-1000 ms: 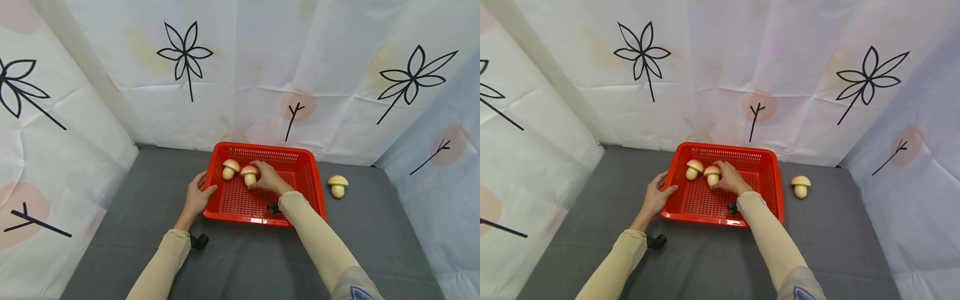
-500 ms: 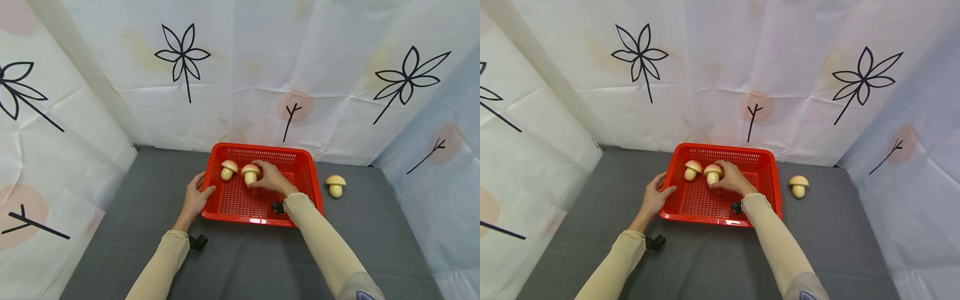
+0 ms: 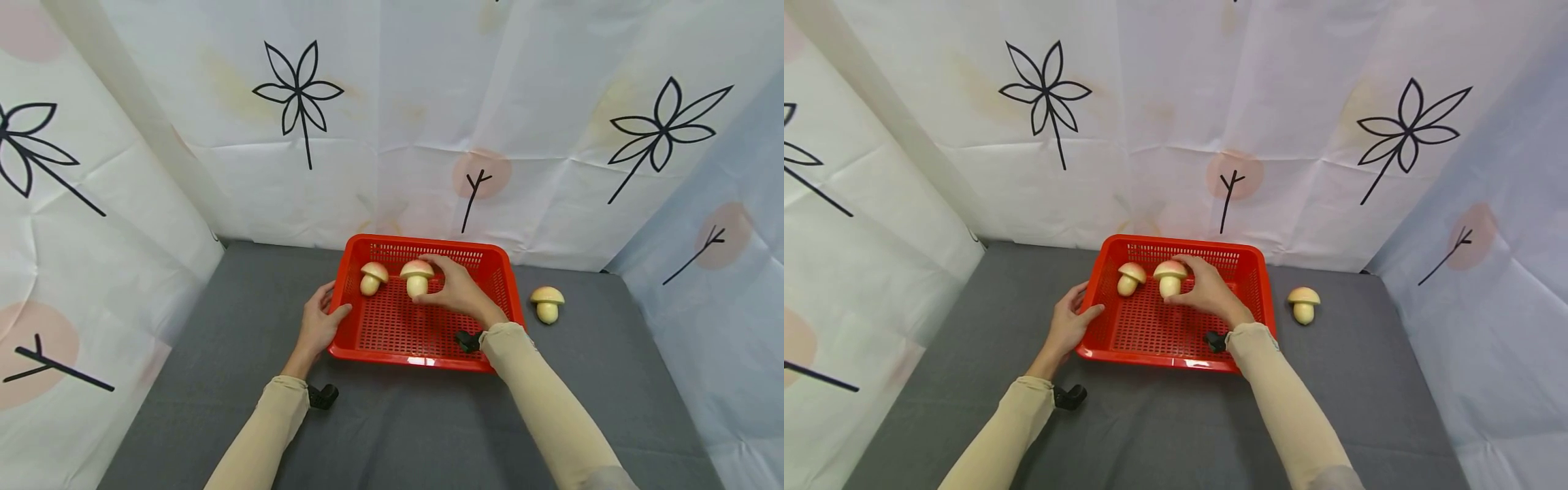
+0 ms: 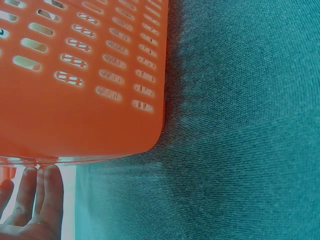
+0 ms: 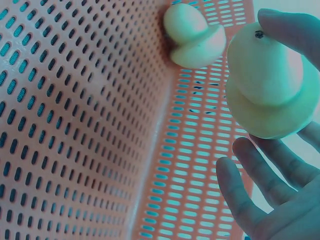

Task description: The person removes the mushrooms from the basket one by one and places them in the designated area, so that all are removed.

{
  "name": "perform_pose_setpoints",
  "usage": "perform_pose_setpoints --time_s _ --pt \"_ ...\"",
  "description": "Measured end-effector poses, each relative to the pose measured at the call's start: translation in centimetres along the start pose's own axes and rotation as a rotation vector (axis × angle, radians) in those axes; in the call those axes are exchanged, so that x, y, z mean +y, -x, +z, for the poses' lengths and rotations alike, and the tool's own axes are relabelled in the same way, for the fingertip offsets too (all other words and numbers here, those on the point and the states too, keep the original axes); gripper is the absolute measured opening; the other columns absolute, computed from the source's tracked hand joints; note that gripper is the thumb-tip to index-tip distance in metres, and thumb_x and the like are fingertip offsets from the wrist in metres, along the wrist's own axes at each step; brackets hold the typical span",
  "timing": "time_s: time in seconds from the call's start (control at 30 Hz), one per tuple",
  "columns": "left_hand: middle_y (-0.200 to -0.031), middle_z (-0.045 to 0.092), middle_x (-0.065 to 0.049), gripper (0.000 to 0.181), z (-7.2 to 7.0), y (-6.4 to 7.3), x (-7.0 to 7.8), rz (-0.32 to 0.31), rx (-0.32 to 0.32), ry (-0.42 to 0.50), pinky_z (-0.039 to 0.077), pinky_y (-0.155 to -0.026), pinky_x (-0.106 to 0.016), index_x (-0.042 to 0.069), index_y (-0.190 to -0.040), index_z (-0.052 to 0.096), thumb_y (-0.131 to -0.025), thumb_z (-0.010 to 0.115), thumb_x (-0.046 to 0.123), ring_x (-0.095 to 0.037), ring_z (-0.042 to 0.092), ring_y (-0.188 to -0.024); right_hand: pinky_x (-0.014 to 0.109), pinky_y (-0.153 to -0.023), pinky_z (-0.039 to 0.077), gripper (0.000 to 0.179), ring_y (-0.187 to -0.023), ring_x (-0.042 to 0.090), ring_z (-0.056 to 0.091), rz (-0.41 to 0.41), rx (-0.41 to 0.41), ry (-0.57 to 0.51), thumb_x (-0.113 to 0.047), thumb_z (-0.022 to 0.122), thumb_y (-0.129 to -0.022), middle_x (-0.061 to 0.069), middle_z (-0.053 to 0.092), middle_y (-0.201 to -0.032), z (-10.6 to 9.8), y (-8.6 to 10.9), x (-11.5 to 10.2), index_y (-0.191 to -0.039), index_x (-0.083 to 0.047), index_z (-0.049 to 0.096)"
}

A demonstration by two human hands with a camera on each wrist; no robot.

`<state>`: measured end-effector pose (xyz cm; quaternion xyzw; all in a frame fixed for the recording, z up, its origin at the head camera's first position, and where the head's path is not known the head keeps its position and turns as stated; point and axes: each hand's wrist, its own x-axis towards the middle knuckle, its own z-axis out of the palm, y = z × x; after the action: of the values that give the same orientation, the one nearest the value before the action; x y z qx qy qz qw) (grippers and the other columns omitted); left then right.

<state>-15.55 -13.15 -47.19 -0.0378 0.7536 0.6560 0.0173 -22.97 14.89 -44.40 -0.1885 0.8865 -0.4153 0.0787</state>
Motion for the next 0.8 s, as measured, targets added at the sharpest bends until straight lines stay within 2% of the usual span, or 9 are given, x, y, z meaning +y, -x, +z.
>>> perform_pose_setpoints --time_s 0.2,0.27,0.53,0.8 --pt "-0.141 0.053 -0.028 0.062 -0.1 -1.4 -2.9 0.013 0.017 0.012 0.051 -0.097 -0.058 0.0 -0.153 0.038 -0.097 0.066 0.001 -0.044 0.058 -0.123 0.055 -0.099 0.048 0.083 -0.116 0.032 0.056 -0.035 0.036 -0.036 -0.023 0.092 -0.076 0.009 0.059 -0.131 -1.0 1.4 -0.2 -0.147 -0.01 0.05" --pt "-0.141 0.054 -0.026 0.062 -0.1 -1.5 -3.2 0.015 0.017 0.013 0.052 -0.097 -0.057 0.002 -0.153 0.039 -0.097 0.066 0.003 -0.042 0.059 -0.122 0.055 -0.097 0.049 0.083 -0.115 0.033 0.057 -0.046 0.049 -0.047 -0.024 0.092 -0.076 0.008 0.059 -0.131 -1.5 1.9 -0.2 -0.147 -0.011 0.05" --pt "-0.137 0.057 -0.024 0.06 -0.2 -1.6 -3.3 0.017 0.01 0.038 0.053 -0.095 -0.056 0.005 -0.151 0.043 -0.097 0.067 0.003 -0.04 0.061 -0.119 0.055 -0.096 0.05 0.084 -0.118 0.03 0.054 -0.042 0.098 -0.071 -0.026 0.091 -0.078 0.006 0.057 -0.135 -3.5 3.9 0.0 -0.149 -0.016 0.048" --pt "-0.141 0.053 -0.028 0.063 -0.2 -1.5 -3.1 0.002 -0.007 0.044 0.051 -0.097 -0.059 0.002 -0.154 0.038 -0.098 0.065 0.002 -0.043 0.058 -0.123 0.053 -0.096 0.046 0.084 -0.12 0.032 0.053 -0.029 0.156 -0.05 -0.024 0.091 -0.078 0.005 0.054 -0.137 -5.1 5.9 0.8 -0.15 -0.018 0.047"
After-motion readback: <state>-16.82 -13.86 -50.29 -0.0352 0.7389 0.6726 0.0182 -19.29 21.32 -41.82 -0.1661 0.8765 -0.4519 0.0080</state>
